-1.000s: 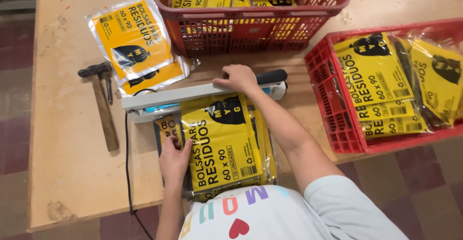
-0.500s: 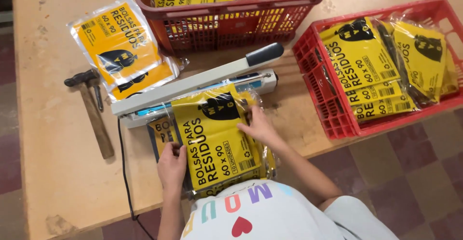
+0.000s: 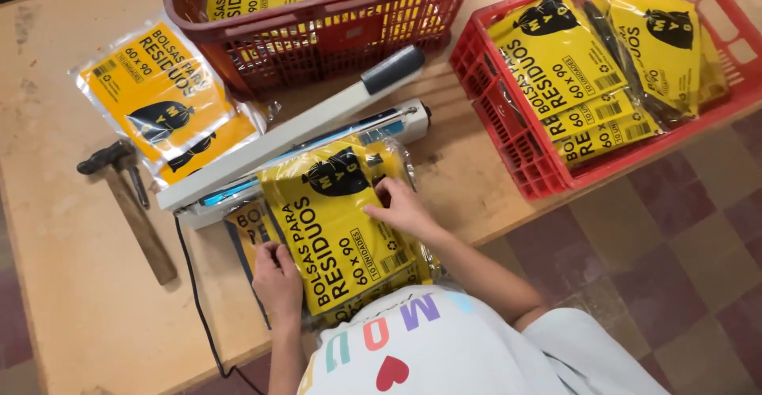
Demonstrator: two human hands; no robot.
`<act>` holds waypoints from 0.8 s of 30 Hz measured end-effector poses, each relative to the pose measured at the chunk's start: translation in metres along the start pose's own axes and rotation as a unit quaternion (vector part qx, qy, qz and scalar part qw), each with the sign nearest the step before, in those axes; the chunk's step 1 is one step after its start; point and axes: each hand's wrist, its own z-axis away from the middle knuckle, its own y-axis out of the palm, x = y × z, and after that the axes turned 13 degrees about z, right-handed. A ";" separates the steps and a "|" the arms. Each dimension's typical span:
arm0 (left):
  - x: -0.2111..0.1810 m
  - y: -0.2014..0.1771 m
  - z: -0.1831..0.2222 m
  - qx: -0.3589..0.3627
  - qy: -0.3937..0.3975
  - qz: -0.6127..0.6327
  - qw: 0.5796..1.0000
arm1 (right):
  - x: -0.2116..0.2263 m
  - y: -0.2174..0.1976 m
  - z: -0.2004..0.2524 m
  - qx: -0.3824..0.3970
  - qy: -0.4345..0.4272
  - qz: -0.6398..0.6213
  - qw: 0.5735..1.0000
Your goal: Using a manual heat sealer to seal the ends of plastic bags and then placing them into a storage crate.
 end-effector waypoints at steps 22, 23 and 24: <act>-0.076 -0.008 0.001 0.168 -0.143 0.113 0.969 | 0.033 -0.263 0.125 -0.134 0.067 -0.111 0.983; -0.069 -0.007 0.000 0.164 -0.121 0.094 0.975 | 0.039 -0.291 0.129 -0.227 0.062 -0.131 0.963; -0.062 -0.006 0.000 0.159 -0.099 0.075 0.979 | 0.046 -0.319 0.134 -0.319 0.057 -0.150 0.934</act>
